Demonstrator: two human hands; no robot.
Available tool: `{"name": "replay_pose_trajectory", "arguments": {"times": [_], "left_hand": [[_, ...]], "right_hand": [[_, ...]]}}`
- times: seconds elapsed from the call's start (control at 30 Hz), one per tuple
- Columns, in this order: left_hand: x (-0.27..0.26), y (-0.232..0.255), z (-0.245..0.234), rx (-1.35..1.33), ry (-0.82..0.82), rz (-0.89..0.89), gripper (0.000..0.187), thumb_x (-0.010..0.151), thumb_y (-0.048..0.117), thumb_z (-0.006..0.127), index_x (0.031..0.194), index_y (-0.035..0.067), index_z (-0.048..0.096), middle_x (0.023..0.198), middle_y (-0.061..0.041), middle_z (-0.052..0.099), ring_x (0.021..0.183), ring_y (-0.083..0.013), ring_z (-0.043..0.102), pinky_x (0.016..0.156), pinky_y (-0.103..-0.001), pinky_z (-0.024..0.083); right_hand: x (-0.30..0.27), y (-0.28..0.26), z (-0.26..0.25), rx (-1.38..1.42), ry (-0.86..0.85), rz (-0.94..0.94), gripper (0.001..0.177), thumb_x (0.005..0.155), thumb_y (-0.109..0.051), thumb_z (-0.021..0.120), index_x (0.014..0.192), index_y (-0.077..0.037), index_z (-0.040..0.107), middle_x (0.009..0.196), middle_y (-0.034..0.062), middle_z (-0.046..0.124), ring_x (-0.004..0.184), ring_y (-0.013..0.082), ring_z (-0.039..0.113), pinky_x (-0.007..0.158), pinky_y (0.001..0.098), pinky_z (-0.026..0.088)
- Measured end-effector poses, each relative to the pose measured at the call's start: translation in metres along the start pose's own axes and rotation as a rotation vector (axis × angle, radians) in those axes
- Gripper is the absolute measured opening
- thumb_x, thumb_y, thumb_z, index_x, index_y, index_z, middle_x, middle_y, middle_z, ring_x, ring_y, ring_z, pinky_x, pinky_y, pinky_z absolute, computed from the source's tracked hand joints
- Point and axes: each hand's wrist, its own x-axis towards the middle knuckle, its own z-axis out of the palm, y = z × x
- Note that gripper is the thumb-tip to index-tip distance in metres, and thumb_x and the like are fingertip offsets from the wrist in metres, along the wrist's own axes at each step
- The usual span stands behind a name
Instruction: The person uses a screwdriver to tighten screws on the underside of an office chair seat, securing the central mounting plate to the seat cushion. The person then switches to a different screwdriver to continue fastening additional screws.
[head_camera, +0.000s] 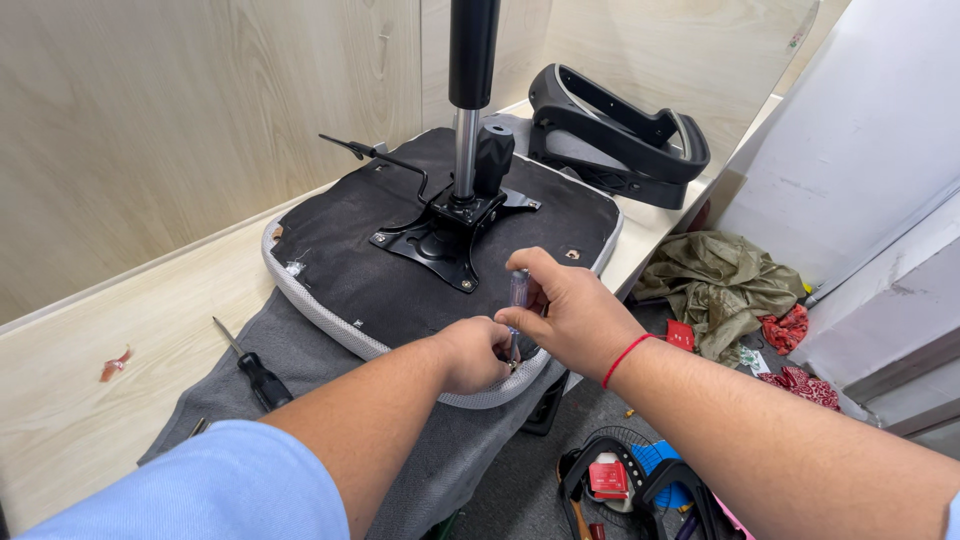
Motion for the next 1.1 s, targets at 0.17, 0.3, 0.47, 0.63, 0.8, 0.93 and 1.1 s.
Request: {"name": "replay_pose_trajectory", "arguments": {"times": [0.17,0.3,0.47,0.63,0.8,0.93,1.1], "left_hand": [[0.001,-0.002,0.003,-0.014,0.021,0.001,0.023,0.09,0.016,0.07,0.112,0.012,0.074,0.108,-0.005,0.074,0.102,-0.018,0.071,0.094,-0.034,0.057],[-0.004,0.002,-0.001,0.0,0.005,-0.034,0.018,0.092,0.015,0.069,0.109,0.011,0.073,0.104,-0.004,0.074,0.099,-0.0173,0.071,0.091,-0.035,0.057],[-0.011,0.011,-0.005,-0.038,-0.027,-0.114,0.018,0.092,0.015,0.069,0.11,0.014,0.072,0.109,-0.002,0.072,0.101,-0.0143,0.07,0.091,-0.033,0.057],[-0.014,0.013,-0.007,-0.017,-0.027,-0.097,0.021,0.091,0.019,0.072,0.111,0.014,0.071,0.11,-0.002,0.071,0.103,-0.015,0.069,0.092,-0.033,0.057],[-0.012,0.01,-0.006,0.007,-0.014,-0.069,0.022,0.091,0.019,0.073,0.112,0.014,0.072,0.113,-0.002,0.069,0.105,-0.0155,0.068,0.094,-0.034,0.056],[-0.01,0.006,-0.006,0.001,-0.015,-0.057,0.023,0.09,0.021,0.074,0.112,0.014,0.072,0.112,-0.003,0.069,0.105,-0.0166,0.069,0.093,-0.035,0.057],[-0.007,0.002,-0.004,0.004,-0.01,-0.043,0.027,0.089,0.021,0.075,0.115,0.015,0.071,0.11,-0.002,0.071,0.103,-0.0163,0.069,0.093,-0.033,0.056]], "right_hand": [[-0.006,0.01,-0.004,0.009,0.207,-0.345,0.034,0.097,-0.013,0.067,0.13,-0.003,0.066,0.095,0.0111,0.076,0.081,0.0203,0.073,0.075,0.0307,0.057],[-0.005,0.01,-0.012,0.002,0.199,-0.151,0.025,0.094,-0.016,0.069,0.116,-0.005,0.074,0.092,0.0092,0.077,0.075,0.0164,0.075,0.068,0.0289,0.058],[-0.003,0.008,-0.016,0.096,0.164,-0.137,0.014,0.09,-0.014,0.074,0.097,-0.002,0.072,0.085,0.0084,0.076,0.076,0.0144,0.073,0.069,0.0292,0.059],[0.0,0.01,-0.015,0.164,0.16,-0.237,0.008,0.089,-0.008,0.068,0.091,-0.001,0.069,0.101,0.0062,0.077,0.086,0.0108,0.074,0.072,0.027,0.06],[0.003,0.011,-0.014,0.159,0.089,-0.151,0.008,0.088,-0.011,0.071,0.091,-0.003,0.071,0.085,0.0072,0.078,0.078,0.0102,0.073,0.071,0.0256,0.059],[0.007,0.01,-0.012,0.118,0.091,-0.078,0.018,0.087,-0.014,0.078,0.086,0.0,0.068,0.082,0.0107,0.074,0.074,0.0142,0.068,0.066,0.0294,0.056],[0.005,0.013,-0.012,0.175,0.173,-0.31,0.008,0.089,-0.008,0.069,0.093,-0.001,0.068,0.101,0.0038,0.076,0.089,0.0086,0.072,0.075,0.0271,0.058]]}}
